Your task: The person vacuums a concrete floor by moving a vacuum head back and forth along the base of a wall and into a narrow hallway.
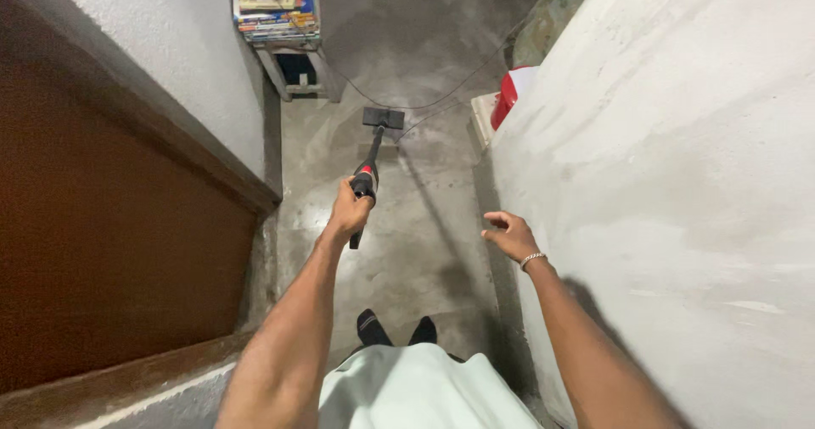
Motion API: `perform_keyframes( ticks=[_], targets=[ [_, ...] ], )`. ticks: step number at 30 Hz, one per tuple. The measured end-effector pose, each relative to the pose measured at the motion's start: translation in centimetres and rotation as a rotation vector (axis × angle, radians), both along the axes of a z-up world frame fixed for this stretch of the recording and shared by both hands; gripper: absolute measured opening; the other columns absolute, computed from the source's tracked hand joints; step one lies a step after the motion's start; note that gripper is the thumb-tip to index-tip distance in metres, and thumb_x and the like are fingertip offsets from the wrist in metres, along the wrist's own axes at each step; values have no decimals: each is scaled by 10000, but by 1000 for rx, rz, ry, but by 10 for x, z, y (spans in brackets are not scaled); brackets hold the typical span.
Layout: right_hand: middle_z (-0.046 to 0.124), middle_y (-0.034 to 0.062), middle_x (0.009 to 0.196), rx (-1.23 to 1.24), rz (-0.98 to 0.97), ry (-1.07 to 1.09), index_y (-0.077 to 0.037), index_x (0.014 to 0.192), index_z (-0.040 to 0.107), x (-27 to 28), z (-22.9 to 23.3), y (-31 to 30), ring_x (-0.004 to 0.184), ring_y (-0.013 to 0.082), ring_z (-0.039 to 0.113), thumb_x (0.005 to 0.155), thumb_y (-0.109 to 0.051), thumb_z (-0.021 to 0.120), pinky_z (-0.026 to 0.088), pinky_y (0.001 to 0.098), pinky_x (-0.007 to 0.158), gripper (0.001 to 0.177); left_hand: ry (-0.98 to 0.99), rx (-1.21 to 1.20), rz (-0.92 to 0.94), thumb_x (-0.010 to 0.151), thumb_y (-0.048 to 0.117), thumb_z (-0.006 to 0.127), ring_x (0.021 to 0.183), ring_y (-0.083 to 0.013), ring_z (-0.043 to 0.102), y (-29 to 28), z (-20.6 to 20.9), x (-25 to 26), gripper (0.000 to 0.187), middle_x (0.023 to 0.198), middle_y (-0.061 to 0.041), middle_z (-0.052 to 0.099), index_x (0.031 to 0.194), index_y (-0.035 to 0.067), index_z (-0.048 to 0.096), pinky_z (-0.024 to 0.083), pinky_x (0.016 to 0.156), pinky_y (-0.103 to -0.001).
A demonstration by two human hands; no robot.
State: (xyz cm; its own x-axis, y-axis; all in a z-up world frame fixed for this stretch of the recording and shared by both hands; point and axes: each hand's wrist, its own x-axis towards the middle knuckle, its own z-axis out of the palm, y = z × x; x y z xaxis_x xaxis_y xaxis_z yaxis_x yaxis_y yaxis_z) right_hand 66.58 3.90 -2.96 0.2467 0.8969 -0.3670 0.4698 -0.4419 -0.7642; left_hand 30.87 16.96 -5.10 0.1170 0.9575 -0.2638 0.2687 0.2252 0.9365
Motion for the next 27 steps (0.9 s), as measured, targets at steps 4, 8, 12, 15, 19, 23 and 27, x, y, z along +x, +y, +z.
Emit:
perform_keyframes(
  ticks=[4,8,12,15,19,23,27],
  targets=[
    [703,92,1295,5,57,-168,-133,1267,696,10,4,-13,1224,212,652,794,-182,797,498,368,1044,486,-21,-34,-1,787,86,610,656,-157,562,-2,6,6,624,899,-74,578,1378,59,412,506,554,-352],
    [725,87,1255,37,39,-194,-143,1268,701,21,-2,-22,1194,215,672,805,-199,792,514,357,1043,475,-135,-57,24,803,48,561,598,-172,544,-42,14,-6,634,847,-87,568,1414,62,394,474,528,-355],
    [726,73,1249,105,56,-198,-139,1240,705,33,-6,-23,1188,209,673,800,-191,791,511,358,1028,452,-169,-107,50,812,16,559,581,-157,558,-99,36,-22,616,819,-86,578,1405,75,406,491,538,-339],
    [734,71,1240,139,58,-194,-138,1238,705,37,-9,-21,1182,204,682,801,-201,789,518,355,1031,449,-107,-179,58,811,11,562,581,-156,553,-121,46,-28,640,803,-92,576,1425,105,405,478,545,-334],
    [737,65,1243,100,13,-186,-134,1238,716,38,1,-23,1196,204,677,811,-210,779,518,357,1040,438,-125,-191,27,822,15,561,619,-143,541,-113,36,-20,629,849,-79,572,1422,107,400,475,549,-328],
    [715,60,1273,71,-22,-182,-134,1249,702,44,9,-30,1216,211,649,819,-200,763,505,364,1032,440,-104,-163,-24,823,38,546,638,-161,555,-82,24,4,632,859,-94,570,1429,91,374,481,557,-351],
    [720,102,1260,78,-90,-190,-144,1323,650,54,4,-43,1213,224,661,814,-197,745,515,368,1031,520,69,-41,-81,824,104,579,693,-200,592,-41,9,37,602,873,-105,592,1397,59,401,507,618,-373]
  ],
)
